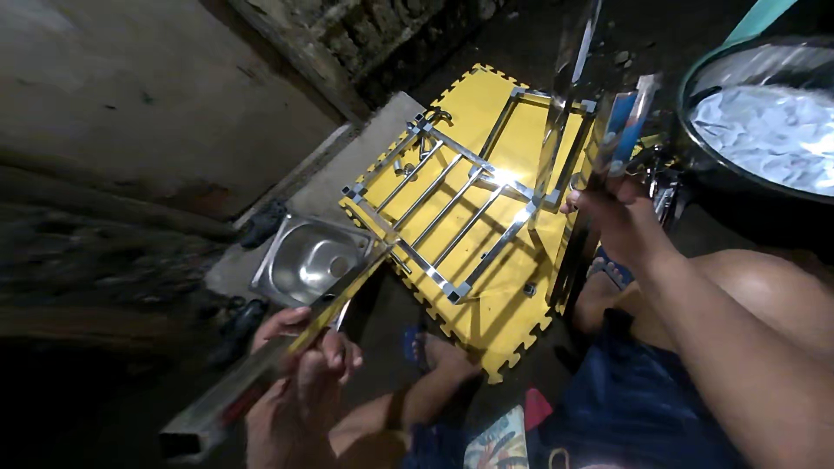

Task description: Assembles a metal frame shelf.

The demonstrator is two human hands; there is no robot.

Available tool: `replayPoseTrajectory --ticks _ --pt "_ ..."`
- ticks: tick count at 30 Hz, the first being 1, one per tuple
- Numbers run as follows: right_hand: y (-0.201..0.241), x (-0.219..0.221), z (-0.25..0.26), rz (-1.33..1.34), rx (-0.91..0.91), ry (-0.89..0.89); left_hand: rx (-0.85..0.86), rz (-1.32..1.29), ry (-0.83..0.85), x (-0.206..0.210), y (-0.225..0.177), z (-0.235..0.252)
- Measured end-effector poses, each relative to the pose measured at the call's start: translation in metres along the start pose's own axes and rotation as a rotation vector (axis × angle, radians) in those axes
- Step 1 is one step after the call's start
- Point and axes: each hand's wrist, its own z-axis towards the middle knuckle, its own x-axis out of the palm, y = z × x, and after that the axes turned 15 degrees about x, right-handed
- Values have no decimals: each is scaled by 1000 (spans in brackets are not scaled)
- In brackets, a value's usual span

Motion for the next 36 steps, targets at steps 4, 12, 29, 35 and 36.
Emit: replayPoseTrajectory --ticks 4,12,29,35,36 --pt "0 -1 1 -11 -38 19 93 440 29 -15 -29 35" --pt "7 -10 -4 64 -20 0 244 641 127 -17 -63 76" --pt "13 -18 -11 30 42 -68 545 1195 128 56 -49 87" --pt "11 -15 -9 71 35 -40 538 1152 78 71 -41 86" --pt "11 -15 -9 72 37 -39 547 1147 59 72 -39 85"
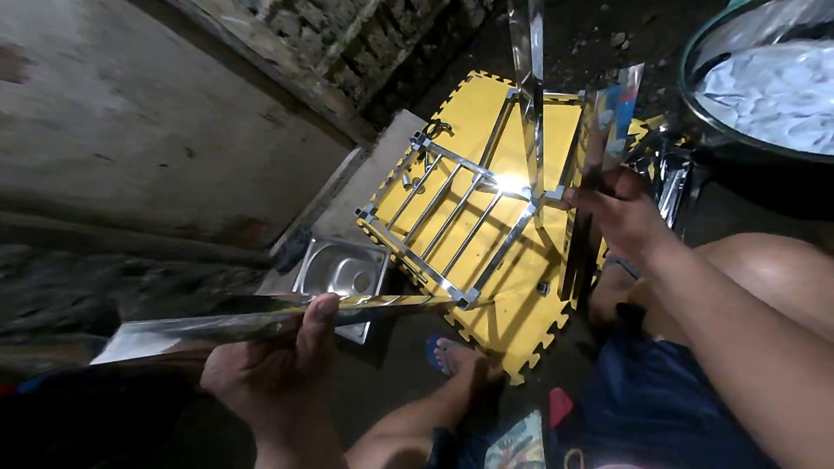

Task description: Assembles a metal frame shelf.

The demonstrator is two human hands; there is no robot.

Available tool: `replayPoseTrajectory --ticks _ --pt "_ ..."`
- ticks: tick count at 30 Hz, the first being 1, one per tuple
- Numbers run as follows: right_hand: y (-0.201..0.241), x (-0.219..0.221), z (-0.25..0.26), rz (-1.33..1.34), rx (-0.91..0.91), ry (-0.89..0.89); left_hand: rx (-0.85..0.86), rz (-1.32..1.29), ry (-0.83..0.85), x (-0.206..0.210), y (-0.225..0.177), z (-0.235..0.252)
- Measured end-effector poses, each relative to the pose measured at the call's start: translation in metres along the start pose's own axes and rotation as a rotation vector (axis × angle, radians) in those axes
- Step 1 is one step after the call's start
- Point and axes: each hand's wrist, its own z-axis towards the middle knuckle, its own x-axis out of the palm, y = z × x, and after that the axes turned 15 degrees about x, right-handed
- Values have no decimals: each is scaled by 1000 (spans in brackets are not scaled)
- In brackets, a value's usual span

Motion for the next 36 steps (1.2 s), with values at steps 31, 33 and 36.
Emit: replayPoseTrajectory --ticks 31,33,36 --pt "-5 -4 -1 -56 49 -4 77 -366 -7 -6 -44 -28" --pt "-5 -3 -1 -54 46 -7 75 -332 -14 -5 -44 -29" --pt "-5 -3 0 -74 41 -39 31 -322 -42 -5 -42 -26"
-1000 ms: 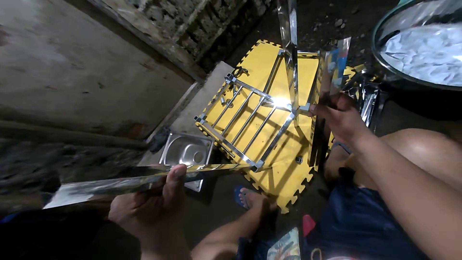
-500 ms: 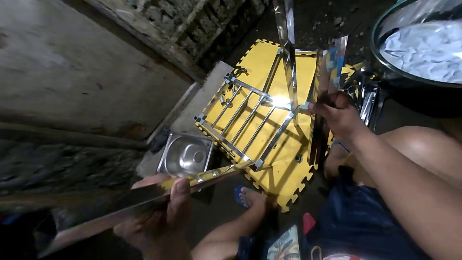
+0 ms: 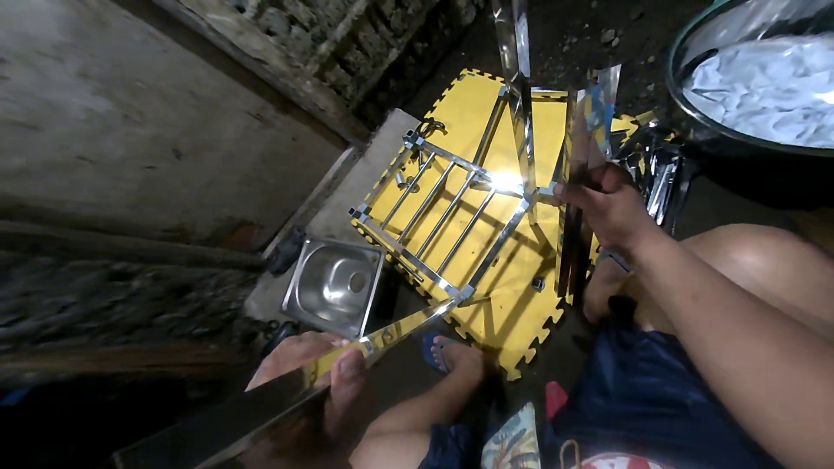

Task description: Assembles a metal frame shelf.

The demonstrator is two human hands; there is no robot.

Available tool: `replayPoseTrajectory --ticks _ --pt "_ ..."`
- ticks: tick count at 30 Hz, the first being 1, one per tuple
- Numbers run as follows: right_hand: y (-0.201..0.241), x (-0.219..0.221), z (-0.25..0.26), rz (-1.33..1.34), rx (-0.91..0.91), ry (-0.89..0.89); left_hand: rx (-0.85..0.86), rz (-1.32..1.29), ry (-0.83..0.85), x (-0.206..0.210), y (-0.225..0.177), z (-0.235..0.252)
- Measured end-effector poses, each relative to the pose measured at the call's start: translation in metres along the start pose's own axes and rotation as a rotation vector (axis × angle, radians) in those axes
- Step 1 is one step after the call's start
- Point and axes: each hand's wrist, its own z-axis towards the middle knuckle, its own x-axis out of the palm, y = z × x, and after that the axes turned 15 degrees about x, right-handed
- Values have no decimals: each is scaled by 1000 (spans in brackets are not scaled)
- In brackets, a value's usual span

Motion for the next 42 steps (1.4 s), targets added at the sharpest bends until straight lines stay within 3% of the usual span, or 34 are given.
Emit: replayPoseTrajectory --ticks 6,9,13,16,20,24,30,37,42 --pt "1 1 1 39 19 -9 -166 -32 0 -7 13 12" --pt "1 1 2 57 -9 -2 -206 -263 -17 -3 27 11" --pt "1 0 2 63 -41 17 -314 -623 -201 16 40 10" --pt "-2 -7 0 150 -102 153 -301 -584 -302 31 47 10" --pt "-4 -18 12 545 -256 525 -261 -557 -277 41 57 9" --pt "1 -26 13 759 -199 688 -266 -541 -293 46 67 0" --pt "2 -25 11 754 -173 651 -290 -537 -295 40 74 2" --pt "2 -17 5 635 -190 587 -363 -291 -376 48 57 18" --pt "0 -20 5 640 -189 592 -288 -220 -303 52 52 14"
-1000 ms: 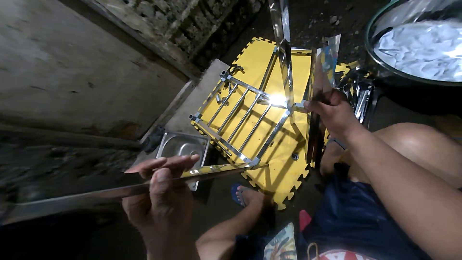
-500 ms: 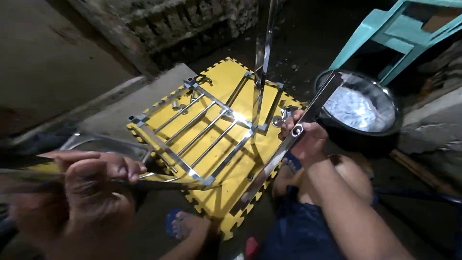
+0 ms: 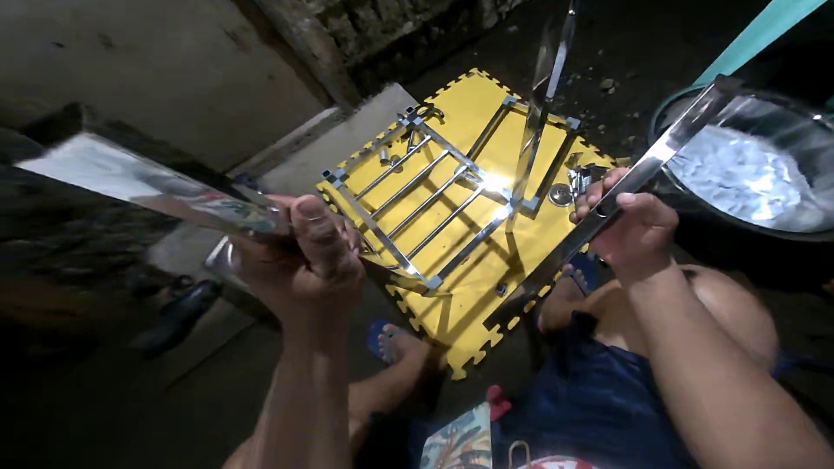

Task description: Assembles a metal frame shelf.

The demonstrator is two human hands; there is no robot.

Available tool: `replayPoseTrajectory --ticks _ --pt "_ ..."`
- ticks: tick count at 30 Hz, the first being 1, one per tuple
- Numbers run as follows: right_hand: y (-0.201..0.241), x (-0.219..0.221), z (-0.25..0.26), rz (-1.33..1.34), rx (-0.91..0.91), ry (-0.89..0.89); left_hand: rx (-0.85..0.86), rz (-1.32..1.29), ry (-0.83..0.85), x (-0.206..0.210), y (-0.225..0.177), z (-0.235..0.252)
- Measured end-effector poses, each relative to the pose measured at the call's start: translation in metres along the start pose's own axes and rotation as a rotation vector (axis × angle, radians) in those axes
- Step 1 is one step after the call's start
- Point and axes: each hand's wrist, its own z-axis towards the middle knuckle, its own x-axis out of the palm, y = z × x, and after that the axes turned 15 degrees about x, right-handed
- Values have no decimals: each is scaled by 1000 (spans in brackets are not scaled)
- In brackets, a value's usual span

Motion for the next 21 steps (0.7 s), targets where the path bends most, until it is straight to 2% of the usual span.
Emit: replayPoseTrajectory --ticks 4,10,17,21 --pt "1 -2 -3 -33 -15 0 -14 7 -2 0 -5 0" --pt "1 -5 -3 -43 -45 30 -37 -68 -104 -15 -2 -2" --pt "0 -6 0 -72 -32 27 87 -73 -108 -17 -21 -24" --pt "-4 -5 7 -79 -52 21 65 -66 -148 -13 -20 -21"
